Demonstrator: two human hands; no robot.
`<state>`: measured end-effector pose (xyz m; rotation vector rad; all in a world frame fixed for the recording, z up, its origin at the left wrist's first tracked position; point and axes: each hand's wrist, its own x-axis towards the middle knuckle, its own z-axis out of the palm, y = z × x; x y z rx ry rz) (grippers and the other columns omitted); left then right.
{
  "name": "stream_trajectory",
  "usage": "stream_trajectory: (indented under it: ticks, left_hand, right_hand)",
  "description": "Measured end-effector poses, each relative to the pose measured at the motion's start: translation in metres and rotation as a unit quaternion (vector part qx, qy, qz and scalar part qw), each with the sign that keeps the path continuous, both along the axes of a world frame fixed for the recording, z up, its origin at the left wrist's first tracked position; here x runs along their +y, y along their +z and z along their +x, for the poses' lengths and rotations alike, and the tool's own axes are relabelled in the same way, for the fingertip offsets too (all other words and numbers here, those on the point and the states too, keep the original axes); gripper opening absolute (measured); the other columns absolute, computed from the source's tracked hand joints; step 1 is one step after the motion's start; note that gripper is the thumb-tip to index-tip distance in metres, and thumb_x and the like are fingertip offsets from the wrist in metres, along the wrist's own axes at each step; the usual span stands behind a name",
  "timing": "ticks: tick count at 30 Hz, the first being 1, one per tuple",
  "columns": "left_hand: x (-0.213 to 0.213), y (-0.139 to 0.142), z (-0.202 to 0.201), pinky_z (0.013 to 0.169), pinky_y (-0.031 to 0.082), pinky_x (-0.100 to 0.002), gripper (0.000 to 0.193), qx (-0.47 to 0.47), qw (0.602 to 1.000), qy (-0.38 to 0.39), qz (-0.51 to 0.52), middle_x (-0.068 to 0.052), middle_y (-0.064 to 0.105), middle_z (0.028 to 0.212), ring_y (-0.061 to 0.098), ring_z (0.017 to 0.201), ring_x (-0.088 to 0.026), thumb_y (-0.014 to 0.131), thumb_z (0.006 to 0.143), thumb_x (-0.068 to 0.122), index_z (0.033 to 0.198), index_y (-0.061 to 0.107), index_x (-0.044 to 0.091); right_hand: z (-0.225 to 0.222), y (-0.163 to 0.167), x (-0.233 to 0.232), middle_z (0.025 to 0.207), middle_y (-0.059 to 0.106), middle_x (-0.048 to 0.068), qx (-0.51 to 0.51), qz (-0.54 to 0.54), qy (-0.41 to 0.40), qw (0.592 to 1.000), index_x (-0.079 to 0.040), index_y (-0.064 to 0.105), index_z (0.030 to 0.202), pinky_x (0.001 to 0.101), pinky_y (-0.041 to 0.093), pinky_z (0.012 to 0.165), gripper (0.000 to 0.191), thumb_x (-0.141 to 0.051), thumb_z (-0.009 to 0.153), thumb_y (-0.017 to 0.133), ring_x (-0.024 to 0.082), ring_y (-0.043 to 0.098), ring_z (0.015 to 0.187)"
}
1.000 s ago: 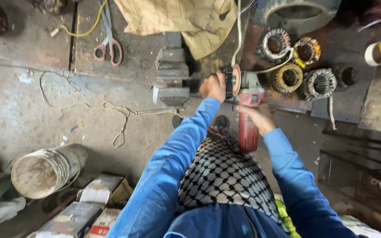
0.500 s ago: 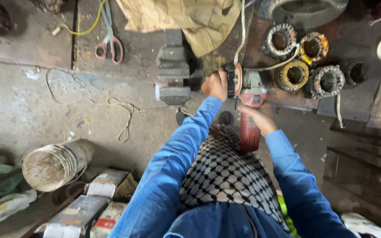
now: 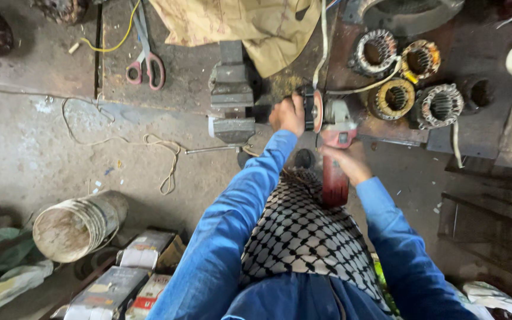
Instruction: The person uses a handheld angle grinder to grind the edges of cylindrical metal parts clamped in a bench vise. They handle several parts one by one, rotating them to grind different sides while sparks fly from the contact point.
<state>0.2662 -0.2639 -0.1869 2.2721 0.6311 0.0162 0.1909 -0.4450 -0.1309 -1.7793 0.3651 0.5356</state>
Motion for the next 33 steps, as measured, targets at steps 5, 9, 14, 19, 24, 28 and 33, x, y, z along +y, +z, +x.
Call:
stream_trajectory:
  ticks: [5, 9, 14, 19, 24, 28, 33]
  left_hand:
    - [0.000, 0.002, -0.001, 0.082, 0.055, -0.058, 0.059, 0.018, 1.000, -0.007, 0.010, -0.029, 0.072, 0.086, 0.070, 0.083, -0.049, 0.041, 0.100, 0.049, 0.085, 0.076, 0.005]
    - [0.002, 0.000, -0.002, 0.082, 0.054, -0.059, 0.059, 0.025, 1.000, -0.010, -0.002, -0.029, 0.072, 0.086, 0.070, 0.084, -0.050, 0.039, 0.102, 0.047, 0.086, 0.077, 0.005]
    - [0.002, 0.000, 0.002, 0.083, 0.054, -0.058, 0.060, 0.028, 0.999, -0.016, 0.002, -0.028, 0.072, 0.087, 0.070, 0.085, -0.050, 0.039, 0.102, 0.047, 0.086, 0.077, 0.004]
    - [0.002, -0.001, -0.001, 0.083, 0.054, -0.059, 0.059, 0.025, 1.000, -0.009, 0.009, -0.028, 0.072, 0.086, 0.070, 0.084, -0.050, 0.040, 0.101, 0.047, 0.085, 0.077, 0.005]
    - [0.002, -0.003, 0.000, 0.083, 0.054, -0.058, 0.059, 0.014, 1.000, -0.012, 0.015, -0.028, 0.072, 0.087, 0.070, 0.085, -0.050, 0.039, 0.102, 0.047, 0.086, 0.076, 0.004]
    - [0.002, 0.000, 0.002, 0.083, 0.054, -0.058, 0.060, 0.017, 0.999, -0.018, 0.024, -0.028, 0.072, 0.087, 0.070, 0.085, -0.049, 0.038, 0.102, 0.048, 0.085, 0.077, 0.004]
    - [0.003, 0.003, 0.001, 0.083, 0.054, -0.057, 0.062, 0.015, 0.999, -0.015, 0.027, -0.029, 0.072, 0.087, 0.070, 0.085, -0.049, 0.038, 0.102, 0.049, 0.084, 0.077, 0.003]
  right_hand:
    - [-0.006, 0.007, 0.000, 0.100, 0.076, 0.002, 0.013, 0.008, -0.003, 1.000, -0.004, 0.074, 0.110, 0.0285, 0.057, 0.077, 0.041, -0.017, 0.073, 0.085, 0.013, 0.071, 0.089]
    - [-0.004, 0.002, 0.005, 0.099, 0.075, 0.004, 0.002, -0.014, -0.007, 1.000, 0.000, 0.074, 0.106, 0.0309, 0.055, 0.075, 0.037, -0.016, 0.074, 0.086, 0.015, 0.069, 0.086]
    - [-0.010, 0.002, 0.000, 0.101, 0.075, 0.002, -0.024, 0.006, -0.003, 1.000, -0.003, 0.074, 0.108, 0.0280, 0.055, 0.078, 0.039, -0.014, 0.072, 0.085, 0.011, 0.069, 0.089]
    - [-0.020, 0.002, -0.001, 0.099, 0.074, 0.003, -0.001, 0.031, 0.004, 1.000, -0.002, 0.074, 0.109, 0.0291, 0.055, 0.076, 0.038, -0.013, 0.074, 0.084, 0.012, 0.069, 0.087]
    - [-0.012, 0.003, 0.004, 0.095, 0.075, 0.006, 0.047, 0.050, -0.033, 0.997, -0.002, 0.073, 0.107, 0.0328, 0.058, 0.071, 0.036, -0.012, 0.073, 0.082, 0.017, 0.072, 0.079]
    - [-0.008, 0.005, 0.005, 0.097, 0.076, 0.005, 0.000, 0.029, -0.007, 1.000, -0.002, 0.073, 0.107, 0.0302, 0.058, 0.072, 0.036, -0.011, 0.074, 0.084, 0.014, 0.072, 0.083]
    - [-0.016, 0.006, 0.002, 0.089, 0.076, 0.010, 0.060, 0.096, -0.021, 0.993, 0.002, 0.073, 0.102, 0.0348, 0.060, 0.067, 0.029, -0.009, 0.076, 0.081, 0.019, 0.073, 0.074]
